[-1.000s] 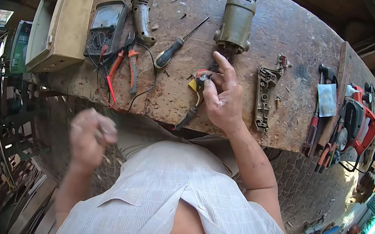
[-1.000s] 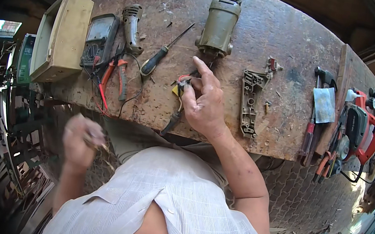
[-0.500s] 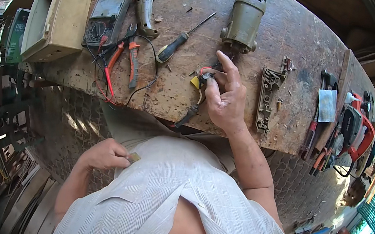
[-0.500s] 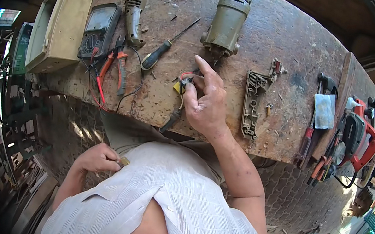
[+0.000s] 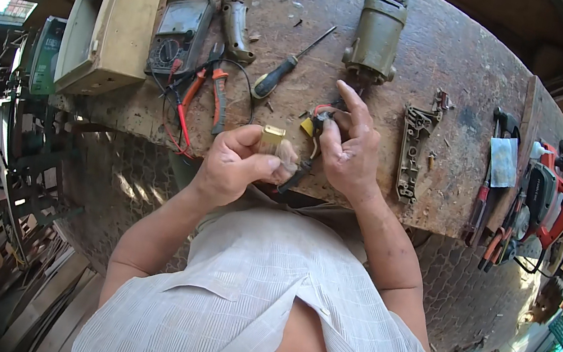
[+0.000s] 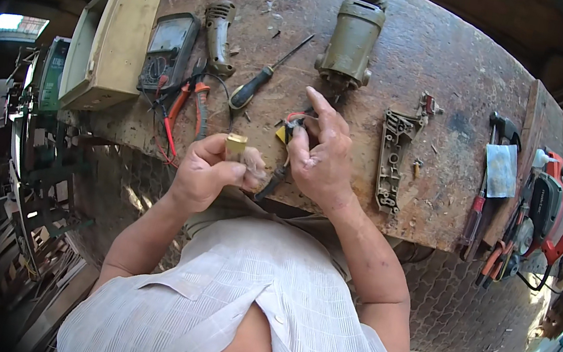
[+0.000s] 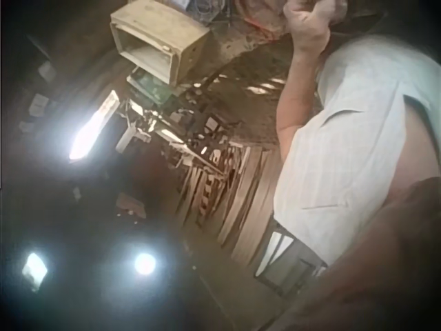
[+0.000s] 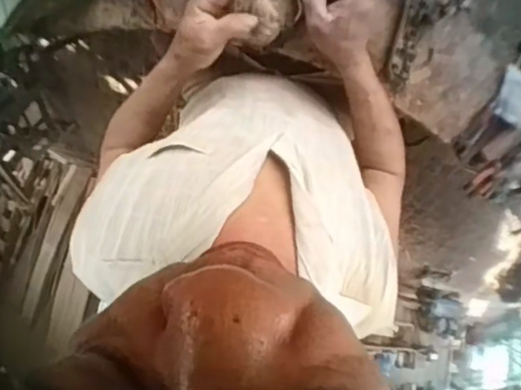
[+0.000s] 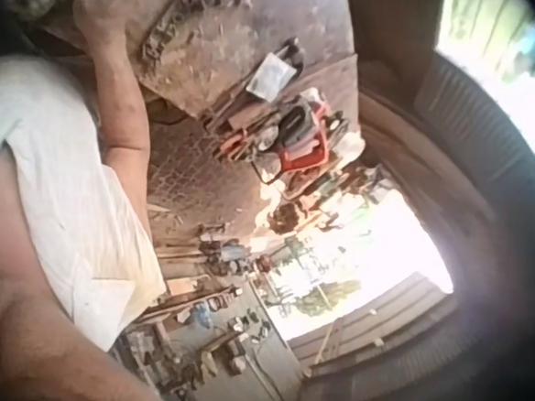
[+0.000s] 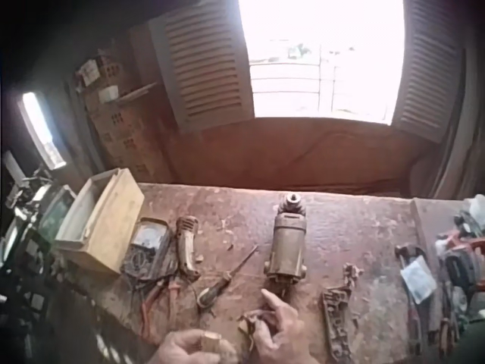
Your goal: The person removes tape from the electrical switch of a disassembled tool, walks across the workshop to retrieve plastic wrapping and a lighter, wraps the plastic around the switch wiring, and heats it with the lighter.
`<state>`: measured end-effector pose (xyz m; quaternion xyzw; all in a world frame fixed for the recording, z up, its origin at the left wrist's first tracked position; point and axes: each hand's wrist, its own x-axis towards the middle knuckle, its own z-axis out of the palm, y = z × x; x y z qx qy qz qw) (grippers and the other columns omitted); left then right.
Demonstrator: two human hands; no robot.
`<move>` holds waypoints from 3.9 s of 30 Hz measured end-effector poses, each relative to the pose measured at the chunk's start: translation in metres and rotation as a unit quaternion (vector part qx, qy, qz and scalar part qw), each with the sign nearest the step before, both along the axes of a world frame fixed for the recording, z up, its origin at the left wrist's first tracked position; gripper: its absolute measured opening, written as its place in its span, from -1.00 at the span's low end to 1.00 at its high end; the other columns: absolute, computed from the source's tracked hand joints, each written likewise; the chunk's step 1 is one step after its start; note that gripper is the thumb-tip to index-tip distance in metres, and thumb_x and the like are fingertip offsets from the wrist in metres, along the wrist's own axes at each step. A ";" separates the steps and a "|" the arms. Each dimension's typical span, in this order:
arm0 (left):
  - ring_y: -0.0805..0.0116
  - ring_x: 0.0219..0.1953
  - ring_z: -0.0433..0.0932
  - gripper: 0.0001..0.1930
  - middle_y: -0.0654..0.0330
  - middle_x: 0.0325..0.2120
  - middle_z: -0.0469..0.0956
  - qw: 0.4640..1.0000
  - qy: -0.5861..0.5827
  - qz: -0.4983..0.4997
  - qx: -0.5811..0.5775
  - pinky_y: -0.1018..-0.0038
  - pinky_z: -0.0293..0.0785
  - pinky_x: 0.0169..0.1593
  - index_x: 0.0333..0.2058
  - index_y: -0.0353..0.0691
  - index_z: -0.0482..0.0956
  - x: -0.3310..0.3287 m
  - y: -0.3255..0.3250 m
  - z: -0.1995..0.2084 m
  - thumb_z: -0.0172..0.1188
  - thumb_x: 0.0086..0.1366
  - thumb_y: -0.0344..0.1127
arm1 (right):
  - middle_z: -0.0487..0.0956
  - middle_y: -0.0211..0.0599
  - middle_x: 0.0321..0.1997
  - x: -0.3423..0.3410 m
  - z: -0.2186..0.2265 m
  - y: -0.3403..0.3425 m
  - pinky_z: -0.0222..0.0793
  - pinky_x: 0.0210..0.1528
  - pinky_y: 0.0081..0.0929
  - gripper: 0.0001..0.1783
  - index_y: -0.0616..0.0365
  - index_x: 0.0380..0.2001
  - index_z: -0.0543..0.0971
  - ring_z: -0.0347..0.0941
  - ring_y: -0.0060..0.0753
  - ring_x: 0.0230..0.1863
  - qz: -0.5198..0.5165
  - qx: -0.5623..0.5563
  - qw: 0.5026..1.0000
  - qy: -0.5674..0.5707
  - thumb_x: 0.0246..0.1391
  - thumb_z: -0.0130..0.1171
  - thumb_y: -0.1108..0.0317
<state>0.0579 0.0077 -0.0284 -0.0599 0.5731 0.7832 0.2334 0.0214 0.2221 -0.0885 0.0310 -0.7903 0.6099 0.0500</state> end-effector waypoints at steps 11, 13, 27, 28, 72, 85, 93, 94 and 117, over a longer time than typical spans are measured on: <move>0.46 -0.60 0.53 -0.43 0.16 -0.58 0.62 0.993 -0.105 0.007 -0.060 0.53 0.40 -0.52 -0.35 -0.28 0.64 -0.026 0.024 -0.007 -0.03 0.64 0.11 | 0.75 -0.06 -0.24 -0.001 0.000 -0.001 0.44 0.16 -0.07 -0.33 0.21 0.37 0.43 0.57 0.08 -0.07 -0.002 0.056 0.996 0.063 0.15 0.23 0.52; 0.45 -0.68 0.49 -0.49 0.18 -0.60 0.61 0.978 -0.143 0.016 -0.152 0.53 0.33 -0.62 -0.36 -0.26 0.63 -0.032 0.026 -0.012 0.02 0.62 0.05 | 0.75 -0.06 -0.24 -0.001 0.001 -0.001 0.43 0.15 -0.07 -0.33 0.22 0.37 0.42 0.57 0.08 -0.08 0.003 0.053 0.997 0.065 0.16 0.23 0.51; 0.46 -0.71 0.46 -0.64 0.20 -0.64 0.57 0.975 -0.196 0.043 -0.098 0.52 0.31 -0.64 -0.35 -0.22 0.59 -0.049 0.041 -0.006 0.08 0.54 -0.08 | 0.74 -0.12 -0.30 -0.001 0.002 0.003 0.41 0.17 -0.14 -0.31 0.26 0.39 0.38 0.56 -0.01 -0.13 0.008 0.021 0.998 0.055 0.16 0.21 0.52; 0.47 -0.68 0.48 -0.67 0.21 -0.62 0.59 0.976 -0.195 0.047 -0.080 0.52 0.33 -0.63 -0.34 -0.24 0.59 -0.048 0.041 -0.003 0.11 0.53 -0.12 | 0.73 -0.12 -0.30 -0.002 0.001 0.003 0.41 0.16 -0.14 -0.30 0.27 0.40 0.38 0.56 -0.02 -0.14 0.007 0.020 0.998 0.059 0.16 0.20 0.52; 0.43 -0.73 0.45 -0.75 0.17 -0.57 0.55 0.979 -0.171 0.086 -0.064 0.49 0.27 -0.71 -0.25 -0.18 0.47 -0.042 0.054 -0.015 -0.09 0.57 -0.20 | 0.74 -0.02 -0.15 -0.002 -0.001 0.001 0.39 0.23 -0.07 -0.31 0.29 0.41 0.39 0.55 0.06 -0.02 0.017 -0.009 1.000 0.018 0.18 0.21 0.53; 0.73 -0.57 0.40 -0.73 0.46 -0.52 0.52 0.974 -0.030 -0.048 -0.219 0.68 0.26 -0.55 -0.28 -0.17 0.64 -0.073 0.039 -0.017 0.50 0.39 -0.14 | 0.77 -0.07 -0.15 -0.002 0.003 0.004 0.40 0.27 -0.12 -0.31 0.24 0.41 0.40 0.62 -0.03 0.01 0.020 -0.030 0.999 -0.005 0.19 0.20 0.56; 0.72 -0.52 0.45 -0.73 0.45 -0.49 0.56 0.981 -0.058 -0.033 -0.183 0.67 0.34 -0.50 -0.23 -0.21 0.69 -0.077 0.041 -0.017 0.50 0.38 -0.13 | 0.78 -0.10 -0.13 -0.003 -0.001 0.004 0.57 0.02 -0.32 -0.33 0.23 0.41 0.39 0.70 -0.26 -0.18 0.018 -0.085 0.994 -0.070 0.22 0.18 0.58; 0.71 -0.49 0.48 -0.76 0.44 -0.47 0.59 0.983 -0.057 -0.013 -0.174 0.67 0.39 -0.46 -0.20 -0.23 0.71 -0.077 0.040 -0.018 0.50 0.38 -0.19 | 0.78 -0.12 -0.11 -0.002 -0.005 0.002 0.57 0.04 -0.35 -0.33 0.24 0.43 0.37 0.71 -0.32 -0.15 0.013 -0.121 0.991 -0.051 0.24 0.17 0.58; 0.73 -0.46 0.36 -0.86 0.46 -0.53 0.47 0.952 0.104 0.086 -0.276 0.57 0.29 -0.43 -0.37 -0.28 0.58 -0.040 0.004 -0.006 0.39 0.31 -0.47 | 0.79 -0.18 -0.19 0.006 -0.006 -0.013 0.32 0.37 0.02 -0.26 0.26 0.40 0.37 0.69 -0.11 -0.08 -0.034 0.139 0.981 0.128 0.17 0.38 0.47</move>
